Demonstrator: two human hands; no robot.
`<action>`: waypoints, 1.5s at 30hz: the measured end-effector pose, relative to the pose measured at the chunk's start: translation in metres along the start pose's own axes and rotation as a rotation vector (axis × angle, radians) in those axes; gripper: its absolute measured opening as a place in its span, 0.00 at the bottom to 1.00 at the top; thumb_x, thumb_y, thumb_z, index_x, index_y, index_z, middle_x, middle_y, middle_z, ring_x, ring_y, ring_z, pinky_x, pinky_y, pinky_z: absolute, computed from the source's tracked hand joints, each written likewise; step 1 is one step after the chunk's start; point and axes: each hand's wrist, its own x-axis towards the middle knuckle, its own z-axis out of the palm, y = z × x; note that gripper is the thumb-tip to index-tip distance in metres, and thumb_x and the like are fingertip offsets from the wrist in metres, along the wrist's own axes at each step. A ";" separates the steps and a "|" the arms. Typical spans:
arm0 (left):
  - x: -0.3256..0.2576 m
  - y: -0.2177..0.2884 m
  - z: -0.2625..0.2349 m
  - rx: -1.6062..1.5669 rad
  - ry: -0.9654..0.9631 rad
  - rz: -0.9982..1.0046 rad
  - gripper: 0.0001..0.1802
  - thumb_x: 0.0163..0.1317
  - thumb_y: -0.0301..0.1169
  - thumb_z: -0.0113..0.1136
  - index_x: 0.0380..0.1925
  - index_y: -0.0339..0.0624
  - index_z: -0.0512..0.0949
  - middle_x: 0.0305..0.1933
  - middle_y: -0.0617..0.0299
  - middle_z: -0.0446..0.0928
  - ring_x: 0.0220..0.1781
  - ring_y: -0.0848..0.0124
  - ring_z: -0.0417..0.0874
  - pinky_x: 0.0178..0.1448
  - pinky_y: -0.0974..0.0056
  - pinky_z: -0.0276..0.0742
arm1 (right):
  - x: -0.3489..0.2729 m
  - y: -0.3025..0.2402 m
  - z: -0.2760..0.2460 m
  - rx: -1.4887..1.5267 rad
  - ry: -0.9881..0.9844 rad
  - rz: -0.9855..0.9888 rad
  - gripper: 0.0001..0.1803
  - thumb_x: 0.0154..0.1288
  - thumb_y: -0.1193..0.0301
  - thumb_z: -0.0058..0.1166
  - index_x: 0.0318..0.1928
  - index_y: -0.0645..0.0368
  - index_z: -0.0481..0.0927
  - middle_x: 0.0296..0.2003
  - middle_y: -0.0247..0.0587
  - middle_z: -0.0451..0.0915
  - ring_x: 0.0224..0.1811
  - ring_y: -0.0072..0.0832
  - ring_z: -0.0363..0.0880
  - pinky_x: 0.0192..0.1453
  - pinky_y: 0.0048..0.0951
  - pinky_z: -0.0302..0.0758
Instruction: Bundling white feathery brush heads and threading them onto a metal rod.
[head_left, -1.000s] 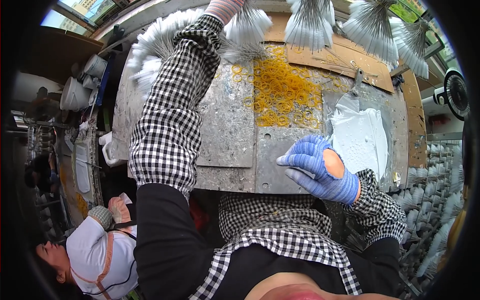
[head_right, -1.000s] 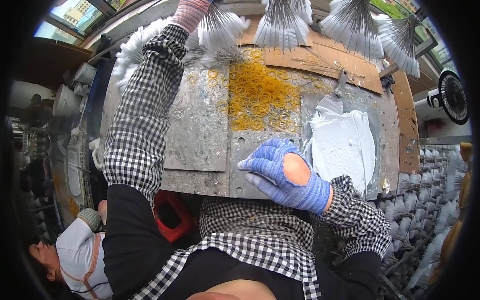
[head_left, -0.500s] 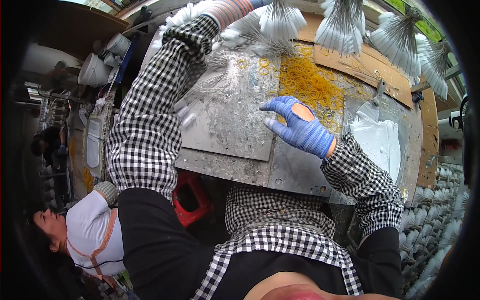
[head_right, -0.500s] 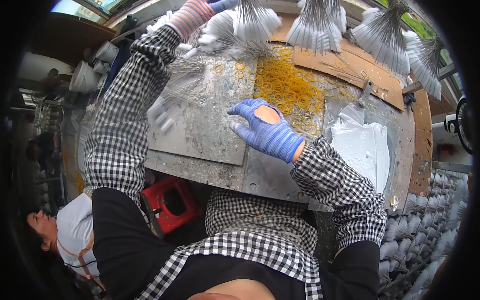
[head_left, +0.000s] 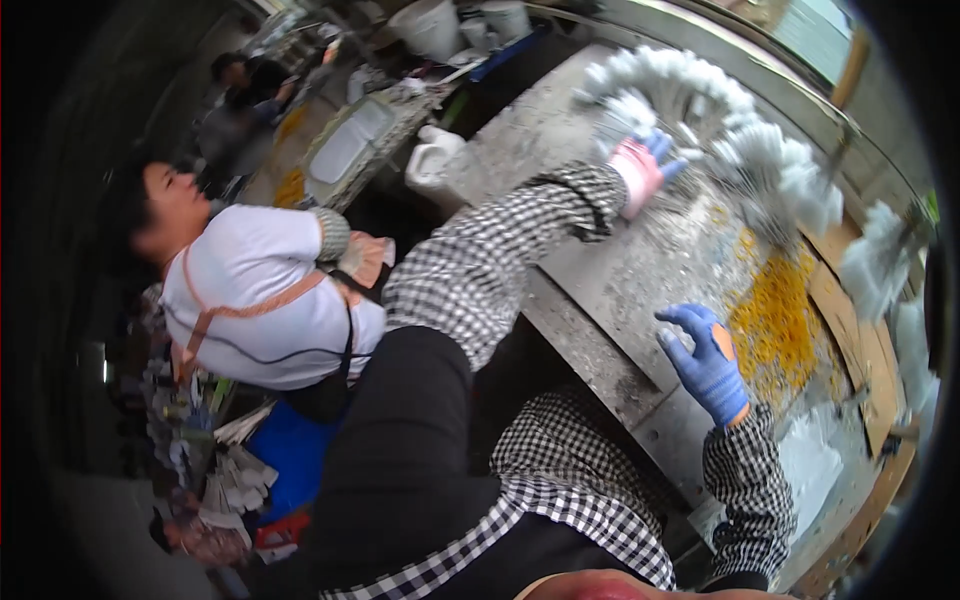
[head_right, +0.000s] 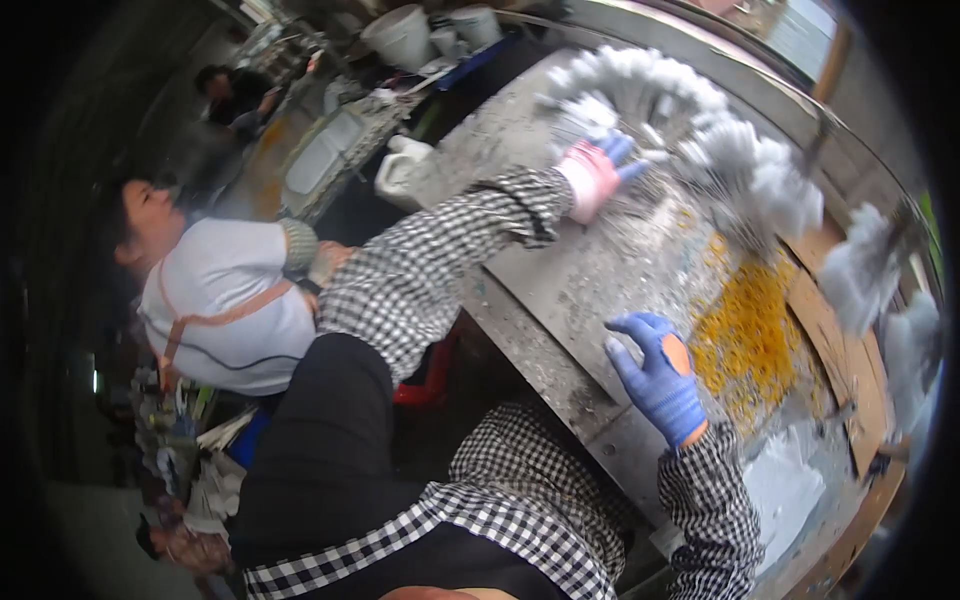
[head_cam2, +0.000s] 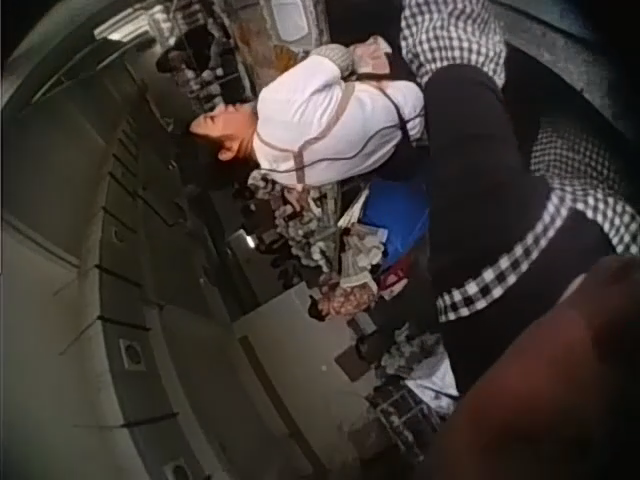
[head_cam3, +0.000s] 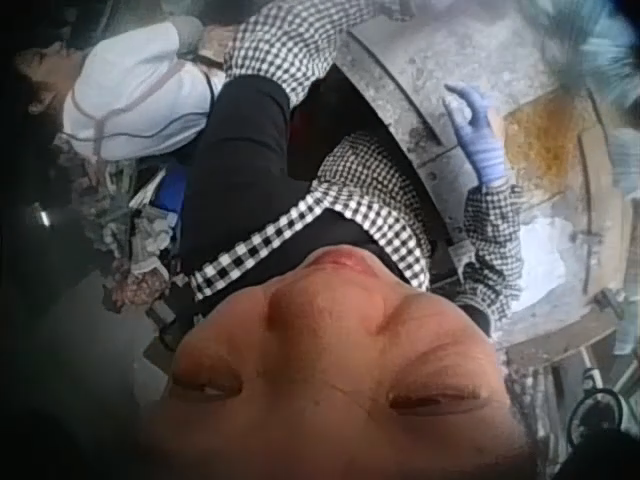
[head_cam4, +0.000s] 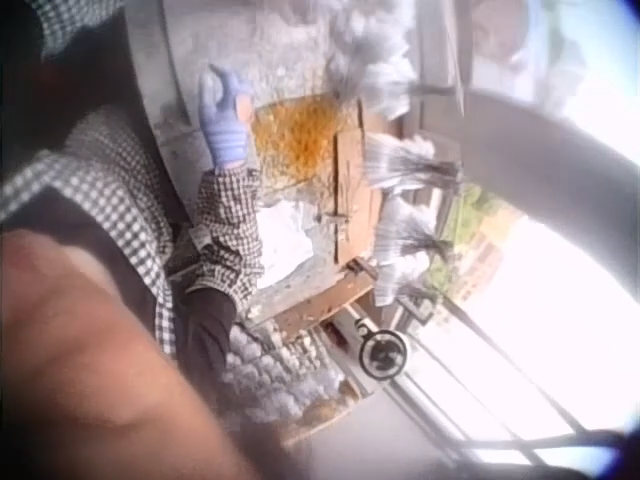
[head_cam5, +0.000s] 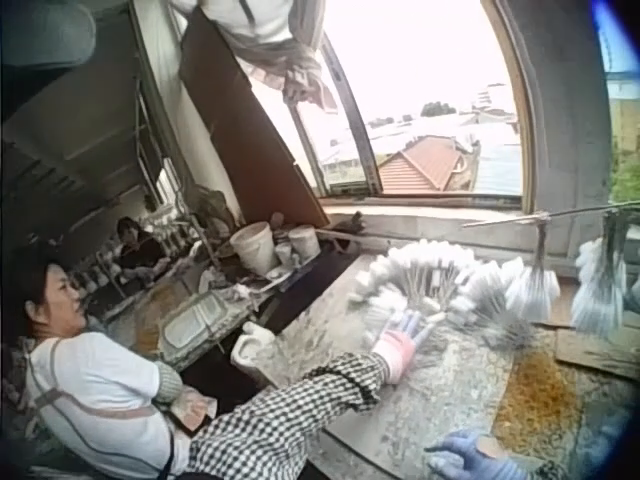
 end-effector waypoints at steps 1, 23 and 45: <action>0.005 0.007 -0.001 0.022 0.007 -0.024 0.62 0.50 0.45 0.75 0.81 0.52 0.47 0.79 0.43 0.58 0.81 0.48 0.58 0.81 0.46 0.52 | -0.005 -0.011 -0.001 0.027 -0.036 0.078 0.13 0.67 0.68 0.62 0.49 0.58 0.85 0.48 0.50 0.84 0.55 0.47 0.80 0.62 0.41 0.76; -0.110 0.032 0.061 -0.098 0.441 -0.084 0.18 0.65 0.36 0.52 0.51 0.44 0.81 0.57 0.50 0.81 0.64 0.54 0.78 0.69 0.49 0.68 | 0.042 -0.039 0.030 0.023 -0.032 -0.099 0.11 0.65 0.73 0.63 0.47 0.61 0.85 0.44 0.48 0.85 0.48 0.43 0.84 0.57 0.38 0.78; -0.166 0.082 0.044 -0.125 0.356 -0.149 0.07 0.61 0.35 0.53 0.31 0.49 0.79 0.36 0.61 0.79 0.47 0.59 0.79 0.55 0.50 0.72 | 0.175 0.066 0.072 -0.436 0.079 -0.356 0.12 0.68 0.66 0.59 0.47 0.56 0.88 0.44 0.47 0.85 0.49 0.46 0.79 0.57 0.41 0.76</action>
